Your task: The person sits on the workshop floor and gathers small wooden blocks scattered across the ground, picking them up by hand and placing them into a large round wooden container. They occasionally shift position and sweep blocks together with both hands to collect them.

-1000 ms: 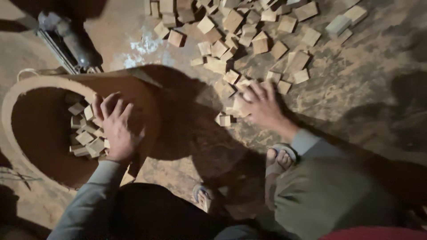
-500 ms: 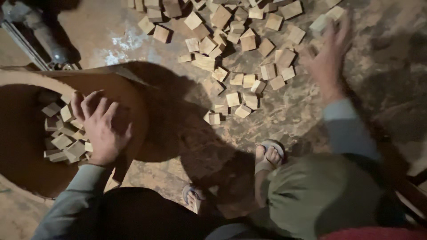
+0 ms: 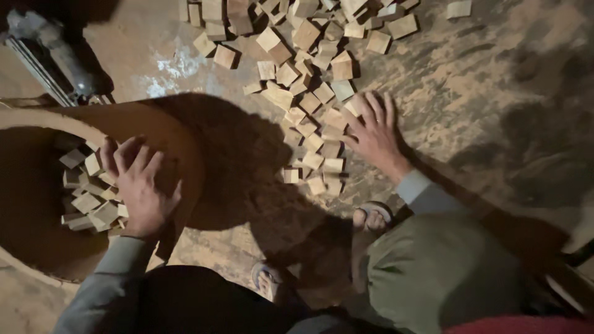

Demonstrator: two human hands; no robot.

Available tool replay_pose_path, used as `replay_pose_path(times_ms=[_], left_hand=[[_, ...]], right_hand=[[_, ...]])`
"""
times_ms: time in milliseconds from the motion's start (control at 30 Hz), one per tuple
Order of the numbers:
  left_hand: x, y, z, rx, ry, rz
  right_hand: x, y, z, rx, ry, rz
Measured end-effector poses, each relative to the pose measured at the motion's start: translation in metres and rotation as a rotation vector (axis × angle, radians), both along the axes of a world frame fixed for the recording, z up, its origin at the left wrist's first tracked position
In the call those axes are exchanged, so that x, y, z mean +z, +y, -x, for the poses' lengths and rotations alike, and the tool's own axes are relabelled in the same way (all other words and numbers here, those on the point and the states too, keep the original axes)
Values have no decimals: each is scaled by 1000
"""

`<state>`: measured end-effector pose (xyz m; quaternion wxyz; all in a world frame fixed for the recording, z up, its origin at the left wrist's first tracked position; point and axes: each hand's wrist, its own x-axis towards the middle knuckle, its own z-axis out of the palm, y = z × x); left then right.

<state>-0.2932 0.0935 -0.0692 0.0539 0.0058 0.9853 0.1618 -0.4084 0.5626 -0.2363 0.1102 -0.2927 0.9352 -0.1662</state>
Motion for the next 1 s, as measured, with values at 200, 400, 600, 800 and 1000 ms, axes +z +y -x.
replay_pose_path(times_ms=[200, 400, 600, 800, 1000], left_hand=[[4, 1, 1, -36, 34, 21], [9, 2, 3, -43, 44, 30], [10, 0, 3, -55, 76, -9], [10, -2, 1, -51, 74, -4], [10, 3, 2, -51, 108, 48]], right_hand=[[1, 59, 5, -193, -91, -76], [23, 67, -12, -340, -235, 226], [53, 54, 2, -247, -284, 187], [62, 54, 0, -132, -214, 124], [41, 42, 8, -420, -310, 217]])
